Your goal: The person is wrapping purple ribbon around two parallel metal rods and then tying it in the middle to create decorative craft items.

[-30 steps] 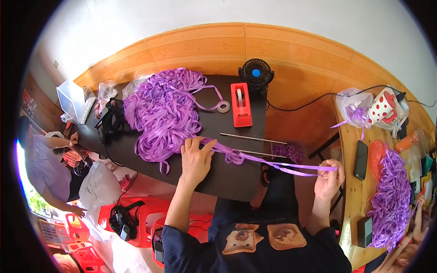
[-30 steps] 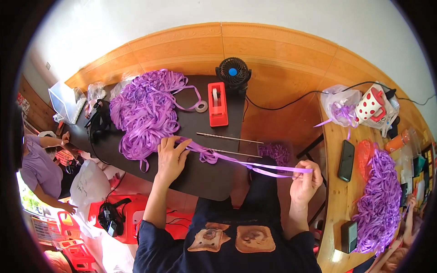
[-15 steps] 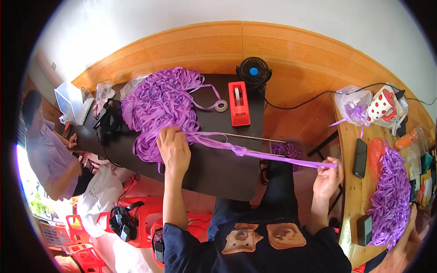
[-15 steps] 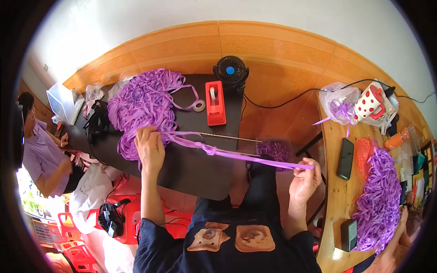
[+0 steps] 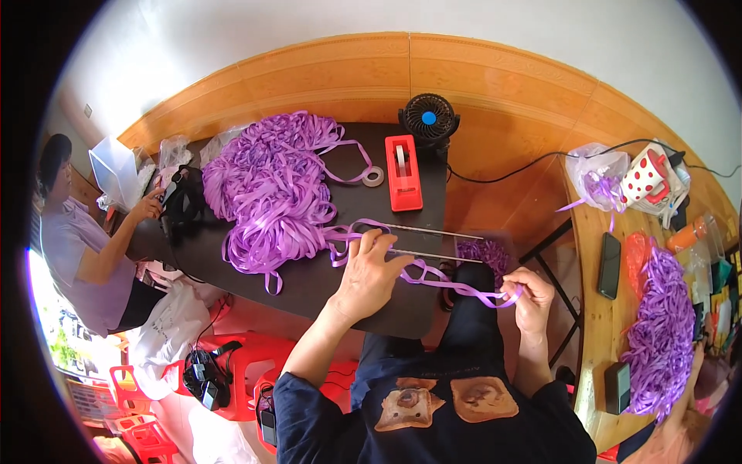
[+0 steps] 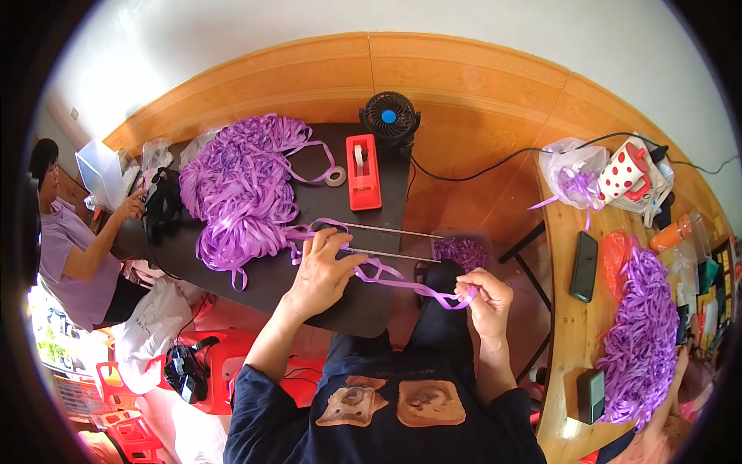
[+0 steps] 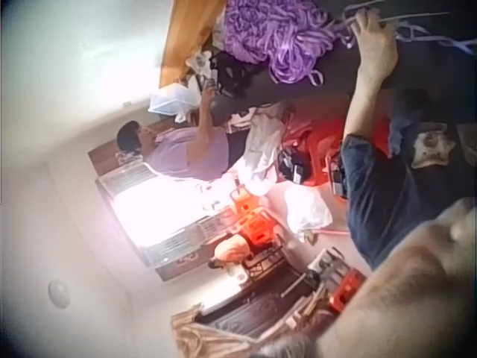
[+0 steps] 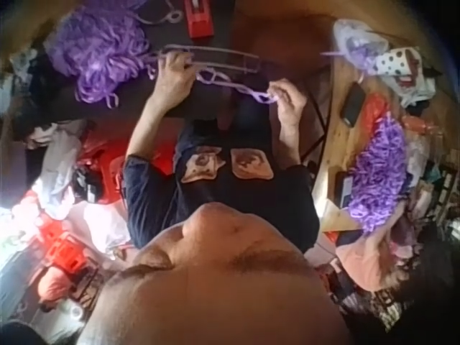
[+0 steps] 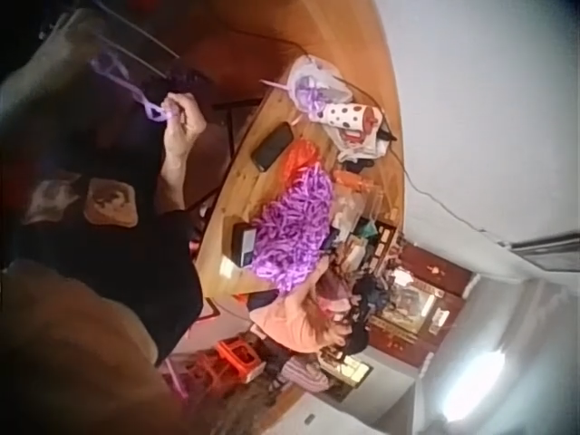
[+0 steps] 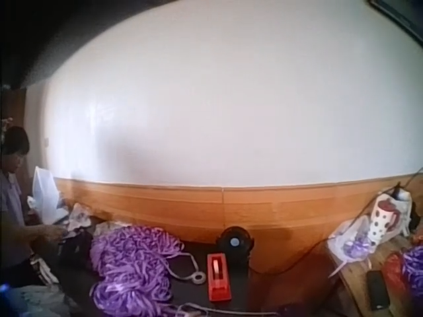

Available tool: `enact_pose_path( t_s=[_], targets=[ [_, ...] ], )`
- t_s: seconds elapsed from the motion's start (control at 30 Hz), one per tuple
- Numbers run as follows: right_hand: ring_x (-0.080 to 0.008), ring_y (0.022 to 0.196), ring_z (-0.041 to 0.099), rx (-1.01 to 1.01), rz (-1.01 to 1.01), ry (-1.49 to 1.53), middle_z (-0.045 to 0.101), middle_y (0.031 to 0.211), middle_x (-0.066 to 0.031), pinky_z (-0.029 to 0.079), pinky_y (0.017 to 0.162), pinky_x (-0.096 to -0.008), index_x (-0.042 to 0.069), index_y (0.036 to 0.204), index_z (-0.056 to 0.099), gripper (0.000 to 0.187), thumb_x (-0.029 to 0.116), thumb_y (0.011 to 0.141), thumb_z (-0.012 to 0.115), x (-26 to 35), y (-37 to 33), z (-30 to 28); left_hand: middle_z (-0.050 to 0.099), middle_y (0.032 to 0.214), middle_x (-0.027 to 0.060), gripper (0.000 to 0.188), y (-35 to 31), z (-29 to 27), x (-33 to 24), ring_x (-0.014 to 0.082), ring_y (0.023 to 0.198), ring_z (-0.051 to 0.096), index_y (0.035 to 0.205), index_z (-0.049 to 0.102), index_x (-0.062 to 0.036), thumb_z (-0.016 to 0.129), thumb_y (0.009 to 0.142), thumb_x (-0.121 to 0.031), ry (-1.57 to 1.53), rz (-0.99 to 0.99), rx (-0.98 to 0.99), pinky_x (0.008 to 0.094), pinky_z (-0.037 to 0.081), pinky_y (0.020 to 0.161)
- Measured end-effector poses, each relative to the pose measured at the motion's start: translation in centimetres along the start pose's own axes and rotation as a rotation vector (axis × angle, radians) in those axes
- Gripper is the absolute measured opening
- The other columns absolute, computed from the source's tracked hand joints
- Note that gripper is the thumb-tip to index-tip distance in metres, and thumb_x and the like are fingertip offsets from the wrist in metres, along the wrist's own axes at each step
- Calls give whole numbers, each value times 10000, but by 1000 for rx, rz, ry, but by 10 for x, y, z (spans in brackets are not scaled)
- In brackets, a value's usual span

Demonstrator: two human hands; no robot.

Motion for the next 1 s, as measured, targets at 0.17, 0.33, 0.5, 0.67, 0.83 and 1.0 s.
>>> enact_pose_path(
  t_s=[0.17, 0.33, 0.5, 0.67, 0.83, 1.0],
  targets=[
    [-243, 794, 612, 223, -44, -597, 606, 929, -110, 473, 677, -269, 10, 959, 652, 365, -185, 694, 495, 5, 8, 11, 562, 1119, 128, 109, -5, 21, 10, 321, 1131, 454, 804, 678, -72, 692, 695, -80, 6, 9, 86, 431, 374, 885],
    [-243, 866, 603, 232, -256, -548, 597, 1036, -121, 475, 732, -289, 44, 955, 671, 403, -185, 673, 499, 8, 22, 55, 575, 1098, 116, 83, -6, 22, 10, 318, 1115, 466, 777, 666, -63, 680, 696, -53, -62, 5, 45, 421, 385, 859],
    [-279, 1029, 502, 449, -579, -1100, 540, 1172, -146, 376, 743, -377, 138, 931, 691, 247, 115, 716, 573, -3, 33, 104, 587, 1077, 89, 90, -6, 21, 12, 296, 1080, 489, 784, 670, -60, 687, 695, -55, -127, -32, 46, 416, 393, 849],
    [-273, 1022, 505, 468, -544, -1090, 557, 1146, -138, 377, 746, -378, 101, 859, 680, 192, 105, 688, 593, -15, 37, 105, 589, 1037, 79, 182, -8, 22, 16, 274, 1029, 505, 878, 683, -72, 697, 697, -69, -244, -59, 6, 391, 402, 837],
    [-260, 1019, 504, 447, -552, -1038, 551, 1159, -99, 372, 734, -388, 106, 844, 686, 254, 44, 600, 654, -19, 30, 107, 582, 983, 88, 240, 0, 25, 5, 275, 945, 522, 913, 679, -66, 668, 677, -29, 2, 19, -16, 391, 411, 771],
    [-258, 978, 520, 384, -546, -973, 577, 1114, -72, 373, 738, -372, 93, 856, 659, 243, 21, 623, 653, -17, 30, 98, 598, 950, 86, 134, 3, 23, 8, 263, 927, 531, 786, 667, -57, 658, 655, -32, -140, 50, -53, 376, 418, 766]
  ],
)
Point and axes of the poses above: each hand's wrist, its own y-axis towards the middle knuckle, its own z-axis out of the palm, x = y × z, the point moved 3 cm from there along y, towards the middle knuckle
